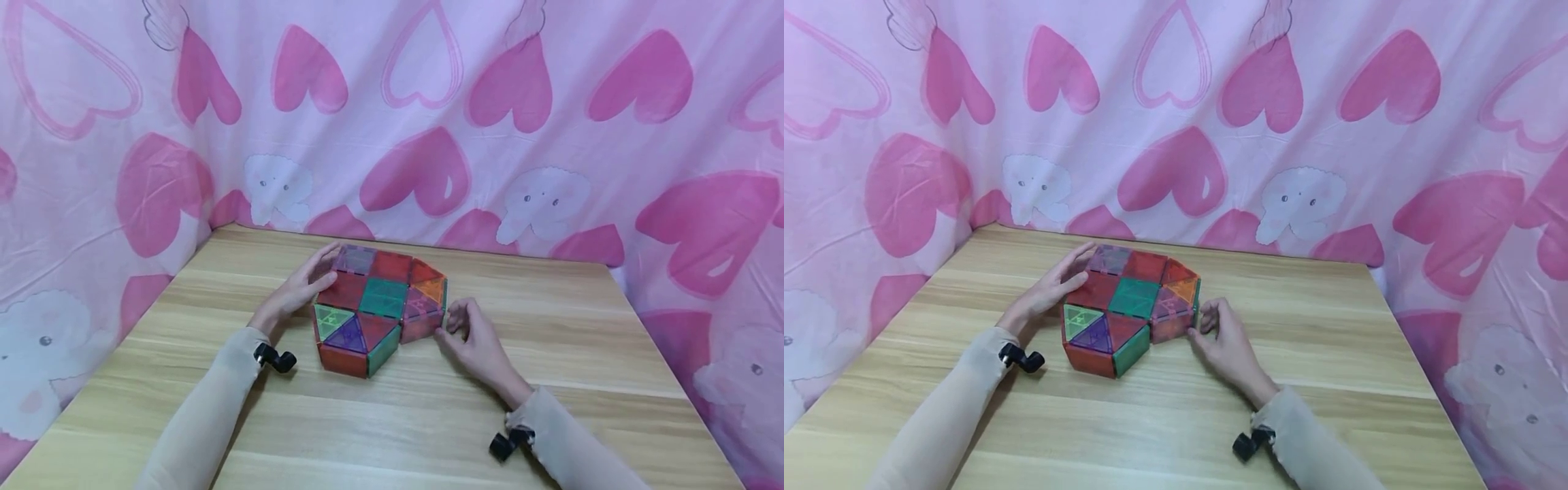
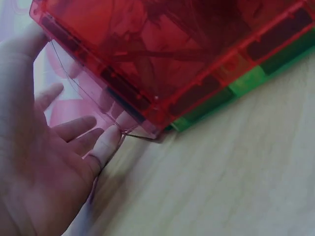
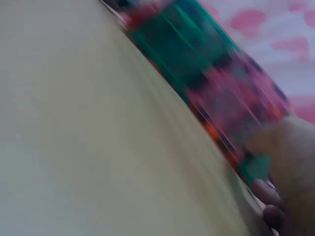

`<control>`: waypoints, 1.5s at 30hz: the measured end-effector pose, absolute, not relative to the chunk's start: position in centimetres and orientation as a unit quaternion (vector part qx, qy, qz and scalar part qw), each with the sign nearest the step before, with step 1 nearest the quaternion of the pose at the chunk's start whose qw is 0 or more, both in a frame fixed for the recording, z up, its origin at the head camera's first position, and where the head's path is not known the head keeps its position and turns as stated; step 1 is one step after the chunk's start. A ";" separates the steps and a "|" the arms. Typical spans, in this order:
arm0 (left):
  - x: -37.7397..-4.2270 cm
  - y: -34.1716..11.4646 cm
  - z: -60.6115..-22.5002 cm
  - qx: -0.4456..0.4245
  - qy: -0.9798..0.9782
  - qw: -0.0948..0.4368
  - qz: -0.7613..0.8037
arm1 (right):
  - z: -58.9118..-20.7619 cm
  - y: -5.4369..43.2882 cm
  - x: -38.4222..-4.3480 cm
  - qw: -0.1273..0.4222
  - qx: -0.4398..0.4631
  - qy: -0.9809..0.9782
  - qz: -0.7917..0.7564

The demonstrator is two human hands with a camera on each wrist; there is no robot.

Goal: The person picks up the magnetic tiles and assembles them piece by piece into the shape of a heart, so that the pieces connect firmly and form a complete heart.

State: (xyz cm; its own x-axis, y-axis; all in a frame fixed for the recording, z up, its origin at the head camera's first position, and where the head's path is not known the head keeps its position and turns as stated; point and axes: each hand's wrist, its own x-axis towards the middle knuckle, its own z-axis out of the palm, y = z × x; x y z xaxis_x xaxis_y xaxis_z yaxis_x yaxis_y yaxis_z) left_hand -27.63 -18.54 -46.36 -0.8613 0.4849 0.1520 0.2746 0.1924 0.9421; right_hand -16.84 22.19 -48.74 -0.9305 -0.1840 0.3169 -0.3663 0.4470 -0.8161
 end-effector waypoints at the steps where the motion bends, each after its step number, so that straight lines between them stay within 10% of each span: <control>1: -27.6 -18.5 -46.3 0.242 0.764 0.099 0.589 | -48.7 21.7 -16.1 0.088 0.154 -0.839 0.515; 15: -27.6 -18.9 -46.4 0.196 0.747 0.142 0.619 | -48.4 19.5 -13.2 -0.013 0.143 -0.783 0.605; 25: -27.5 -20.2 -47.0 0.241 0.748 0.122 0.606 | -48.5 22.3 -15.5 -0.054 0.315 -0.727 0.607; 45: -26.7 -19.8 -46.1 0.224 0.732 0.305 0.567 | -48.2 28.1 -18.4 -0.083 0.266 -0.742 0.610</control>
State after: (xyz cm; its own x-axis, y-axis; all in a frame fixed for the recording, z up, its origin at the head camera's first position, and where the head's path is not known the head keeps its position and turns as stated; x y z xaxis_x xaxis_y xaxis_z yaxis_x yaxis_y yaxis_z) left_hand -26.70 -19.85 -46.08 -0.7136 0.6734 -0.1932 -0.0193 0.2568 0.9663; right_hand -18.43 28.11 -48.16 -0.8448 -0.4958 0.2013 -0.2934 0.1146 -0.9491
